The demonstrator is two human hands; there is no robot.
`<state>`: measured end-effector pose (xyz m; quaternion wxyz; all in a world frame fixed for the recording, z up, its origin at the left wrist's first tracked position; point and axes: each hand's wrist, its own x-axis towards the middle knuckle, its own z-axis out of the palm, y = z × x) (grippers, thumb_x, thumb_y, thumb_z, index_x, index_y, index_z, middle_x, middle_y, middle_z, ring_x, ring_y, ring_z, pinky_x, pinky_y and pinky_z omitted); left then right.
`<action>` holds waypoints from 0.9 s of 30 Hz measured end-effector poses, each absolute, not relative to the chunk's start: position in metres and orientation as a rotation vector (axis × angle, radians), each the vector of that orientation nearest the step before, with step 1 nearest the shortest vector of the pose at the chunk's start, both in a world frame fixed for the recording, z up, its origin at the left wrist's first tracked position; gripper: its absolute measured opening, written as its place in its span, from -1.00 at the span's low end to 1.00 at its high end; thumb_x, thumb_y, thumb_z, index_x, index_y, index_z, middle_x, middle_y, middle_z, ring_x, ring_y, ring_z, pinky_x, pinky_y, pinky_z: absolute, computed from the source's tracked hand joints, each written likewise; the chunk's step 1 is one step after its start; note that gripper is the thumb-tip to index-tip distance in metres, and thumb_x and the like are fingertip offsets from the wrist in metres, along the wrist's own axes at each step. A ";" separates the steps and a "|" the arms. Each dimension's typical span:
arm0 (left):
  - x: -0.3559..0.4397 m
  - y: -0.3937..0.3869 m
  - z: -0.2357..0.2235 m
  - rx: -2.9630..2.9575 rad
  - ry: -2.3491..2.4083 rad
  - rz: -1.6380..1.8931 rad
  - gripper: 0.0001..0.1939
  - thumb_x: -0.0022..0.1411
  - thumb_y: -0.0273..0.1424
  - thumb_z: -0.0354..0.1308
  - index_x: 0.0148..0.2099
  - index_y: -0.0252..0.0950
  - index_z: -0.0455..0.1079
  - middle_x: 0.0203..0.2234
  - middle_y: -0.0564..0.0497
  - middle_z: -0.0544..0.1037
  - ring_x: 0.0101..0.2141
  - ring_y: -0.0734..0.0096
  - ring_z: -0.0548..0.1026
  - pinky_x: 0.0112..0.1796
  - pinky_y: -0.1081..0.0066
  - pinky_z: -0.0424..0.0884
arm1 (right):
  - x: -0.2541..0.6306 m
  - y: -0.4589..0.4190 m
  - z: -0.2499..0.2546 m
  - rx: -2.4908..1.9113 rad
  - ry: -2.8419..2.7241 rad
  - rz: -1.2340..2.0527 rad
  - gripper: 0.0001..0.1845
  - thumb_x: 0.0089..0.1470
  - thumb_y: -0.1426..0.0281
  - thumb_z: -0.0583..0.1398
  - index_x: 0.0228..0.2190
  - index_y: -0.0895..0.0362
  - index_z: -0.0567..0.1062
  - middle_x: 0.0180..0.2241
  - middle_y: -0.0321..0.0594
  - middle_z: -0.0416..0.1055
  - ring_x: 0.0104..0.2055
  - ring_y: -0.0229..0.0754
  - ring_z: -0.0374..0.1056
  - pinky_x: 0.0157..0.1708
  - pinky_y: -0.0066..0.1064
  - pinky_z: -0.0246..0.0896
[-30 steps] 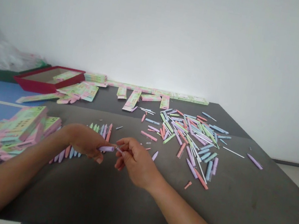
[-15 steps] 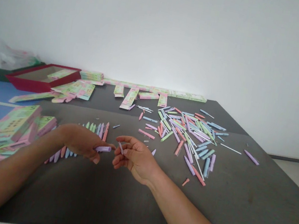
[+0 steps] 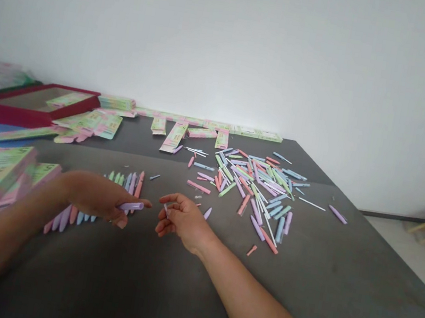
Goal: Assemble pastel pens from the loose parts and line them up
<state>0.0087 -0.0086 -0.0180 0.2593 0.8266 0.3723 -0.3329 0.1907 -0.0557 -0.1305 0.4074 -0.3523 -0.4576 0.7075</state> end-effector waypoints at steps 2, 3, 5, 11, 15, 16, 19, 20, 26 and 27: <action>0.009 -0.008 -0.020 2.256 1.011 -0.897 -0.42 0.12 -0.28 0.05 0.20 -0.25 0.17 -0.39 -0.08 0.57 -0.41 0.25 0.48 -0.50 0.46 0.27 | 0.192 -0.053 -0.133 -1.081 -1.425 1.519 -0.72 0.08 0.50 0.02 -0.13 0.10 0.27 -0.48 -0.38 0.29 -0.60 -0.37 0.28 -0.55 -0.48 0.22; 0.009 -0.008 -0.022 2.269 1.004 -0.900 -0.42 0.11 -0.29 0.05 0.20 -0.26 0.19 -0.43 -0.06 0.57 -0.43 0.26 0.48 -0.53 0.46 0.25 | 0.192 -0.053 -0.134 -1.176 -1.582 1.330 -0.69 0.09 0.52 0.01 -0.10 0.10 0.28 -0.45 -0.36 0.31 -0.55 -0.35 0.29 -0.49 -0.46 0.22; 0.008 -0.007 -0.026 2.256 0.980 -0.894 -0.39 0.10 -0.30 0.05 0.21 -0.26 0.16 -0.46 -0.03 0.55 -0.45 0.27 0.48 -0.54 0.47 0.24 | 0.193 -0.053 -0.134 -1.315 -1.856 0.948 -0.68 0.10 0.54 0.01 -0.09 0.11 0.33 -0.35 -0.26 0.39 -0.37 -0.28 0.34 -0.30 -0.39 0.22; 0.008 -0.006 -0.032 2.256 0.940 -0.894 -0.45 0.08 -0.31 0.03 0.16 -0.23 0.24 -0.45 0.00 0.56 -0.45 0.30 0.48 -0.48 0.45 0.27 | 0.189 -0.059 -0.130 -1.516 -2.250 0.539 -0.71 0.07 0.58 0.03 -0.16 0.14 0.35 -0.16 -0.13 0.38 -0.10 -0.17 0.29 -0.15 -0.38 0.14; 0.012 -0.009 -0.031 2.277 0.960 -0.931 -0.44 0.08 -0.32 0.03 0.17 -0.23 0.23 -0.44 0.00 0.56 -0.46 0.31 0.47 -0.47 0.45 0.29 | 0.188 -0.063 -0.124 -1.640 -2.371 0.418 -0.66 0.10 0.57 -0.04 -0.10 0.09 0.31 -0.17 -0.13 0.34 -0.19 -0.16 0.33 -0.26 -0.36 0.17; 0.013 -0.010 -0.031 2.278 0.970 -0.944 -0.44 0.09 -0.32 0.03 0.17 -0.23 0.23 -0.45 0.00 0.56 -0.47 0.32 0.46 -0.48 0.45 0.29 | 0.187 -0.065 -0.123 -1.661 -2.395 0.387 -0.67 0.12 0.56 -0.06 -0.11 0.09 0.31 -0.18 -0.12 0.33 -0.20 -0.15 0.34 -0.27 -0.35 0.18; 0.015 -0.012 -0.031 2.281 0.976 -0.977 -0.43 0.08 -0.31 0.03 0.18 -0.23 0.22 -0.45 -0.01 0.56 -0.48 0.32 0.45 -0.49 0.45 0.29 | 0.184 -0.066 -0.119 -1.695 -2.449 0.311 -0.69 0.15 0.54 -0.09 -0.16 0.09 0.34 -0.21 -0.11 0.33 -0.19 -0.13 0.34 -0.29 -0.35 0.19; 0.016 -0.012 -0.031 2.280 0.976 -0.978 -0.43 0.08 -0.31 0.03 0.18 -0.24 0.22 -0.45 -0.02 0.57 -0.49 0.32 0.46 -0.50 0.45 0.29 | 0.183 -0.066 -0.119 -1.696 -2.461 0.283 -0.70 0.16 0.53 -0.09 -0.17 0.10 0.35 -0.22 -0.11 0.33 -0.19 -0.13 0.34 -0.29 -0.34 0.19; 0.016 -0.013 -0.033 2.221 0.991 -0.989 -0.43 0.08 -0.34 0.04 0.17 -0.25 0.23 -0.43 -0.06 0.58 -0.46 0.30 0.48 -0.50 0.45 0.30 | 0.178 -0.061 -0.123 -1.690 -2.496 0.137 -0.72 0.17 0.49 -0.08 -0.17 0.09 0.35 -0.26 -0.12 0.38 -0.20 -0.11 0.36 -0.29 -0.34 0.20; 0.016 -0.013 -0.033 2.217 0.987 -0.986 -0.45 0.08 -0.34 0.04 0.16 -0.25 0.24 -0.43 -0.06 0.59 -0.45 0.30 0.49 -0.49 0.45 0.31 | 0.178 -0.060 -0.124 -1.691 -2.492 0.130 -0.72 0.17 0.49 -0.09 -0.17 0.09 0.35 -0.26 -0.12 0.39 -0.21 -0.09 0.37 -0.31 -0.33 0.20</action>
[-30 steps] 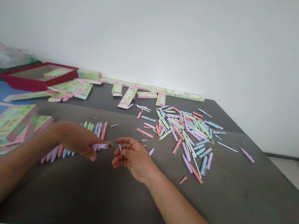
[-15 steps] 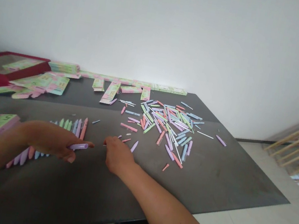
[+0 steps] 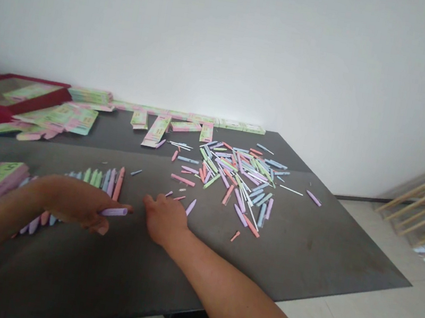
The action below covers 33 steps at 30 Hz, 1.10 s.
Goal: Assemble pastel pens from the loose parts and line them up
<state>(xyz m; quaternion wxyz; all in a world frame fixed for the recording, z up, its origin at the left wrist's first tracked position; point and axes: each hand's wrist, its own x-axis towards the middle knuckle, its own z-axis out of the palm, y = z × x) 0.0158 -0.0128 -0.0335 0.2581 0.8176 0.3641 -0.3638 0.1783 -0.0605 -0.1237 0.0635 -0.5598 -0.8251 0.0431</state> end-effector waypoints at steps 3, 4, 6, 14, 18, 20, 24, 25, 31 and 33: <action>0.016 -0.013 -0.033 2.213 0.987 -0.973 -0.44 0.10 -0.34 0.04 0.18 -0.25 0.22 -0.42 -0.06 0.59 -0.43 0.28 0.50 -0.47 0.44 0.31 | 0.182 -0.058 -0.126 -1.675 -2.494 0.149 -0.72 0.18 0.48 -0.10 -0.16 0.08 0.34 -0.27 -0.13 0.41 -0.24 -0.07 0.39 -0.36 -0.31 0.21; 0.016 -0.014 -0.032 2.214 0.991 -0.973 -0.43 0.10 -0.35 0.04 0.20 -0.25 0.20 -0.41 -0.07 0.59 -0.42 0.28 0.50 -0.46 0.44 0.31 | 0.183 -0.058 -0.127 -1.654 -2.503 0.166 -0.71 0.19 0.47 -0.10 -0.15 0.08 0.34 -0.27 -0.13 0.42 -0.24 -0.07 0.39 -0.36 -0.31 0.21; 0.017 -0.015 -0.031 2.220 0.997 -0.984 -0.40 0.10 -0.35 0.05 0.22 -0.25 0.17 -0.40 -0.07 0.60 -0.42 0.27 0.51 -0.46 0.43 0.31 | 0.188 -0.057 -0.127 -1.592 -2.527 0.219 -0.69 0.19 0.46 -0.10 -0.10 0.06 0.32 -0.25 -0.13 0.42 -0.21 -0.07 0.38 -0.33 -0.31 0.21; 0.021 -0.019 -0.029 2.251 1.010 -1.008 -0.45 0.12 -0.35 0.06 0.19 -0.23 0.23 -0.42 -0.08 0.60 -0.45 0.26 0.51 -0.55 0.46 0.26 | 0.215 -0.052 -0.128 -1.573 -2.486 0.408 -0.53 0.11 0.53 -0.01 0.08 0.09 0.18 -0.04 -0.07 0.35 -0.05 -0.10 0.31 -0.14 -0.31 0.16; 0.027 -0.022 -0.027 2.260 1.028 -1.050 -0.44 0.11 -0.36 0.08 0.19 -0.25 0.22 -0.37 -0.11 0.61 -0.40 0.23 0.52 -0.50 0.45 0.29 | 0.215 -0.056 -0.129 -1.602 -2.470 0.387 -0.62 0.14 0.50 -0.01 0.00 0.09 0.26 -0.10 -0.10 0.34 -0.09 -0.13 0.32 -0.18 -0.36 0.15; 0.028 -0.023 -0.026 2.261 1.048 -1.063 -0.44 0.13 -0.35 0.08 0.20 -0.23 0.21 -0.36 -0.09 0.61 -0.38 0.23 0.52 -0.46 0.44 0.31 | 0.213 -0.058 -0.128 -1.643 -2.438 0.363 -0.66 0.13 0.45 0.03 -0.03 0.09 0.29 -0.11 -0.10 0.33 -0.13 -0.12 0.32 -0.23 -0.37 0.15; 0.025 -0.023 -0.026 2.288 1.067 -1.041 -0.42 0.14 -0.32 0.09 0.23 -0.19 0.17 -0.35 -0.08 0.62 -0.36 0.21 0.52 -0.44 0.41 0.31 | 0.229 -0.052 -0.119 -1.712 -2.191 0.330 -0.63 0.11 0.36 0.08 -0.02 0.07 0.28 -0.12 -0.13 0.34 -0.16 -0.15 0.31 -0.26 -0.39 0.12; 0.024 -0.023 -0.027 2.293 1.065 -1.040 -0.41 0.14 -0.31 0.09 0.23 -0.18 0.16 -0.36 -0.08 0.62 -0.37 0.20 0.52 -0.45 0.40 0.31 | 0.238 -0.048 -0.116 -1.750 -2.080 0.289 -0.65 0.12 0.36 0.07 -0.03 0.07 0.28 -0.15 -0.15 0.36 -0.20 -0.16 0.32 -0.27 -0.39 0.11; 0.024 -0.023 -0.026 2.316 1.074 -1.040 -0.39 0.14 -0.30 0.09 0.25 -0.20 0.14 -0.36 -0.10 0.61 -0.36 0.17 0.52 -0.45 0.38 0.30 | 0.294 -0.017 -0.106 -1.979 -1.802 0.058 -0.82 0.14 0.36 0.00 -0.31 0.10 0.39 -0.38 -0.19 0.43 -0.36 -0.17 0.28 -0.42 -0.42 -0.01; 0.025 -0.025 -0.026 2.318 1.094 -1.035 -0.40 0.13 -0.31 0.10 0.24 -0.19 0.16 -0.35 -0.11 0.61 -0.34 0.17 0.52 -0.43 0.38 0.31 | 0.298 -0.011 -0.106 -1.970 -1.948 0.091 -0.82 0.13 0.37 0.02 -0.35 0.10 0.41 -0.38 -0.19 0.44 -0.35 -0.18 0.29 -0.42 -0.43 -0.02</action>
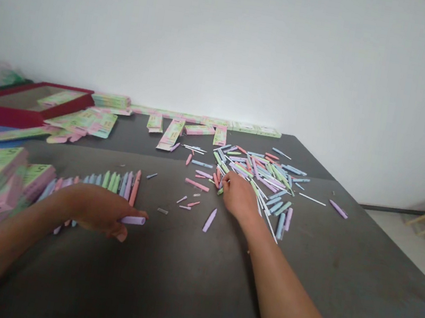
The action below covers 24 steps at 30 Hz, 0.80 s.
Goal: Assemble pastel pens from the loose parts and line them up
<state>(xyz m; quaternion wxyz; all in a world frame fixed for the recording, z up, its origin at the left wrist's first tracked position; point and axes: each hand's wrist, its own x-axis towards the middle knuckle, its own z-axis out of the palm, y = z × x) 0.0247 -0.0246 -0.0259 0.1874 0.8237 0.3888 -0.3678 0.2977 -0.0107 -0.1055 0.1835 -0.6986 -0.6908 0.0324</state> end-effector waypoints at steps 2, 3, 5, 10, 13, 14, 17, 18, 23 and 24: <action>0.026 -0.026 -0.026 2.319 1.108 -1.049 -0.40 0.13 -0.31 0.11 0.23 -0.18 0.16 -0.34 -0.12 0.61 -0.33 0.16 0.52 -0.41 0.37 0.33 | 0.293 -0.007 -0.107 -1.890 -2.142 0.167 -0.83 0.11 0.39 0.04 -0.36 0.11 0.43 -0.36 -0.18 0.45 -0.32 -0.18 0.30 -0.39 -0.44 -0.01; 0.026 -0.026 -0.026 2.318 1.111 -1.062 -0.39 0.13 -0.30 0.11 0.23 -0.18 0.16 -0.34 -0.12 0.61 -0.32 0.15 0.52 -0.41 0.36 0.34 | 0.290 -0.007 -0.109 -1.838 -2.220 0.210 -0.84 0.10 0.40 0.05 -0.36 0.11 0.43 -0.34 -0.19 0.45 -0.30 -0.19 0.30 -0.38 -0.44 0.00; 0.026 -0.026 -0.027 2.319 1.099 -1.077 -0.40 0.13 -0.29 0.11 0.23 -0.17 0.16 -0.34 -0.12 0.61 -0.32 0.14 0.52 -0.39 0.33 0.35 | 0.281 -0.010 -0.113 -1.746 -2.310 0.272 -0.85 0.09 0.42 0.06 -0.33 0.11 0.44 -0.31 -0.19 0.45 -0.29 -0.20 0.31 -0.35 -0.45 0.02; 0.027 -0.024 -0.030 2.306 1.101 -1.097 -0.40 0.15 -0.29 0.09 0.24 -0.17 0.14 -0.30 -0.14 0.61 -0.31 0.14 0.53 -0.37 0.30 0.36 | 0.268 -0.022 -0.128 -1.596 -2.407 0.301 -0.80 0.08 0.41 0.10 -0.21 0.09 0.40 -0.20 -0.17 0.39 -0.19 -0.19 0.30 -0.27 -0.45 0.06; 0.028 -0.026 -0.032 2.344 1.098 -1.128 -0.38 0.14 -0.26 0.10 0.24 -0.17 0.14 -0.15 -0.22 0.55 -0.22 0.05 0.51 -0.33 0.25 0.37 | 0.265 -0.024 -0.134 -1.587 -2.441 0.266 -0.83 0.11 0.39 0.07 -0.23 0.07 0.39 -0.19 -0.19 0.37 -0.17 -0.19 0.30 -0.25 -0.44 0.06; 0.029 -0.026 -0.033 2.355 1.096 -1.129 -0.38 0.13 -0.25 0.11 0.25 -0.17 0.13 -0.14 -0.23 0.54 -0.20 0.03 0.50 -0.32 0.24 0.37 | 0.265 -0.023 -0.134 -1.608 -2.446 0.249 -0.85 0.12 0.38 0.05 -0.27 0.07 0.39 -0.22 -0.20 0.38 -0.19 -0.19 0.31 -0.26 -0.44 0.06; 0.030 -0.029 -0.033 2.368 1.109 -1.122 -0.38 0.14 -0.26 0.10 0.25 -0.18 0.13 -0.19 -0.21 0.57 -0.23 0.04 0.51 -0.33 0.26 0.37 | 0.270 -0.018 -0.135 -1.725 -2.424 0.199 -0.84 0.14 0.39 0.01 -0.33 0.08 0.39 -0.26 -0.20 0.39 -0.23 -0.18 0.32 -0.29 -0.42 0.06; 0.030 -0.030 -0.032 2.371 1.116 -1.123 -0.38 0.14 -0.27 0.11 0.25 -0.17 0.14 -0.21 -0.20 0.58 -0.24 0.05 0.51 -0.33 0.27 0.37 | 0.273 -0.016 -0.134 -1.769 -2.409 0.188 -0.84 0.14 0.39 0.00 -0.33 0.09 0.38 -0.26 -0.19 0.40 -0.23 -0.17 0.32 -0.29 -0.42 0.06; 0.031 -0.031 -0.031 2.349 1.095 -1.123 -0.41 0.15 -0.27 0.09 0.24 -0.20 0.15 -0.27 -0.17 0.60 -0.27 0.09 0.52 -0.33 0.28 0.38 | 0.287 -0.013 -0.131 -1.979 -2.314 0.152 -0.82 0.14 0.39 0.00 -0.33 0.13 0.38 -0.22 -0.09 0.41 -0.18 -0.11 0.32 -0.30 -0.39 0.06; 0.031 -0.031 -0.031 2.349 1.087 -1.127 -0.40 0.15 -0.27 0.09 0.24 -0.20 0.14 -0.26 -0.17 0.59 -0.26 0.09 0.52 -0.33 0.28 0.38 | 0.288 -0.014 -0.130 -1.989 -2.296 0.146 -0.83 0.14 0.38 0.01 -0.31 0.13 0.38 -0.21 -0.09 0.41 -0.17 -0.11 0.32 -0.30 -0.39 0.07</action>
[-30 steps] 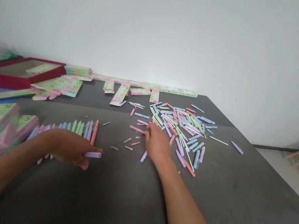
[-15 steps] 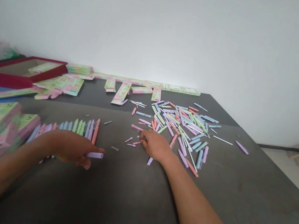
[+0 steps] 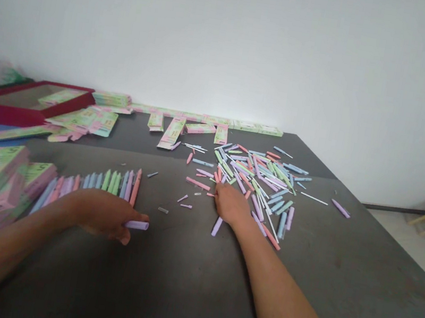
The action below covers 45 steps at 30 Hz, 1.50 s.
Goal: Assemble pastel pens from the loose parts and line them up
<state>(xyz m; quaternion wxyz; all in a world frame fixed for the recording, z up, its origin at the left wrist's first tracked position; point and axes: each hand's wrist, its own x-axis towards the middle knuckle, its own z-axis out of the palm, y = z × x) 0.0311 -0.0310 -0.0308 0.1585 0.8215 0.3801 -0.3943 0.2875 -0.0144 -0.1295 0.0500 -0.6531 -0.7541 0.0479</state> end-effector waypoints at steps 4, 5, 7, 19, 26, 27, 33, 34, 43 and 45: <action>0.031 -0.031 -0.031 2.383 1.084 -1.146 -0.38 0.14 -0.24 0.10 0.25 -0.18 0.12 -0.14 -0.23 0.54 -0.20 0.04 0.50 -0.30 0.24 0.39 | 0.275 -0.022 -0.124 -1.875 -2.282 0.136 -0.84 0.14 0.37 0.02 -0.26 0.10 0.36 -0.18 -0.14 0.39 -0.17 -0.15 0.31 -0.26 -0.40 0.07; 0.031 -0.031 -0.031 2.387 1.085 -1.147 -0.38 0.14 -0.23 0.10 0.25 -0.17 0.13 -0.12 -0.23 0.53 -0.19 0.03 0.50 -0.30 0.24 0.39 | 0.269 -0.025 -0.123 -1.830 -2.309 0.156 -0.85 0.14 0.37 0.03 -0.27 0.09 0.36 -0.20 -0.16 0.39 -0.18 -0.16 0.32 -0.26 -0.41 0.07; 0.030 -0.031 -0.030 2.381 1.086 -1.144 -0.39 0.15 -0.23 0.10 0.24 -0.18 0.14 -0.13 -0.23 0.54 -0.19 0.04 0.50 -0.30 0.25 0.38 | 0.257 -0.030 -0.122 -1.744 -2.389 0.224 -0.87 0.13 0.35 0.05 -0.28 0.08 0.37 -0.22 -0.19 0.40 -0.21 -0.17 0.32 -0.27 -0.42 0.06; 0.030 -0.034 -0.028 2.413 1.075 -1.088 -0.42 0.15 -0.23 0.09 0.22 -0.20 0.19 -0.15 -0.23 0.55 -0.21 0.04 0.50 -0.34 0.29 0.36 | 0.243 -0.035 -0.128 -1.652 -2.520 0.279 -0.88 0.14 0.40 0.02 -0.31 0.10 0.35 -0.27 -0.18 0.40 -0.22 -0.18 0.31 -0.31 -0.43 0.03; 0.029 -0.034 -0.025 2.420 1.083 -1.103 -0.40 0.16 -0.21 0.09 0.23 -0.18 0.16 -0.12 -0.22 0.54 -0.19 0.06 0.50 -0.32 0.30 0.37 | 0.241 -0.030 -0.128 -1.706 -2.403 0.277 -0.78 0.12 0.30 0.08 -0.17 0.07 0.33 -0.19 -0.18 0.40 -0.22 -0.16 0.31 -0.31 -0.41 0.05; 0.028 -0.034 -0.025 2.425 1.083 -1.102 -0.41 0.16 -0.21 0.10 0.23 -0.18 0.17 -0.12 -0.22 0.54 -0.20 0.07 0.50 -0.33 0.31 0.37 | 0.238 -0.029 -0.128 -1.693 -2.397 0.247 -0.77 0.14 0.30 0.07 -0.15 0.07 0.33 -0.16 -0.16 0.39 -0.18 -0.15 0.30 -0.28 -0.39 0.06; 0.027 -0.031 -0.025 2.435 1.045 -1.094 -0.45 0.16 -0.22 0.09 0.20 -0.19 0.22 -0.16 -0.22 0.55 -0.23 0.07 0.51 -0.36 0.31 0.35 | 0.216 -0.027 -0.128 -1.549 -2.553 0.102 -0.77 0.15 0.33 0.05 -0.19 0.10 0.41 -0.22 -0.10 0.34 -0.10 -0.08 0.23 -0.15 -0.30 0.07; 0.026 -0.031 -0.024 2.434 1.040 -1.092 -0.45 0.16 -0.22 0.09 0.19 -0.19 0.23 -0.17 -0.21 0.56 -0.24 0.08 0.52 -0.37 0.32 0.35 | 0.214 -0.028 -0.129 -1.534 -2.570 0.086 -0.78 0.14 0.33 0.05 -0.21 0.12 0.42 -0.23 -0.10 0.33 -0.11 -0.08 0.22 -0.14 -0.29 0.07; 0.021 -0.032 -0.013 2.418 1.085 -1.083 -0.41 0.17 -0.18 0.08 0.24 -0.15 0.15 -0.16 -0.22 0.55 -0.20 0.03 0.50 -0.32 0.27 0.36 | 0.217 -0.036 -0.124 -1.190 -2.737 0.242 -0.80 0.15 0.47 0.03 -0.23 0.17 0.42 -0.24 -0.12 0.36 -0.10 -0.15 0.19 -0.10 -0.31 0.01; 0.019 -0.033 -0.010 2.425 1.092 -1.076 -0.40 0.18 -0.18 0.08 0.25 -0.14 0.13 -0.13 -0.24 0.54 -0.19 0.01 0.50 -0.31 0.26 0.36 | 0.219 -0.038 -0.122 -1.165 -2.740 0.261 -0.80 0.15 0.47 0.02 -0.25 0.16 0.43 -0.26 -0.15 0.37 -0.12 -0.15 0.19 -0.12 -0.31 0.01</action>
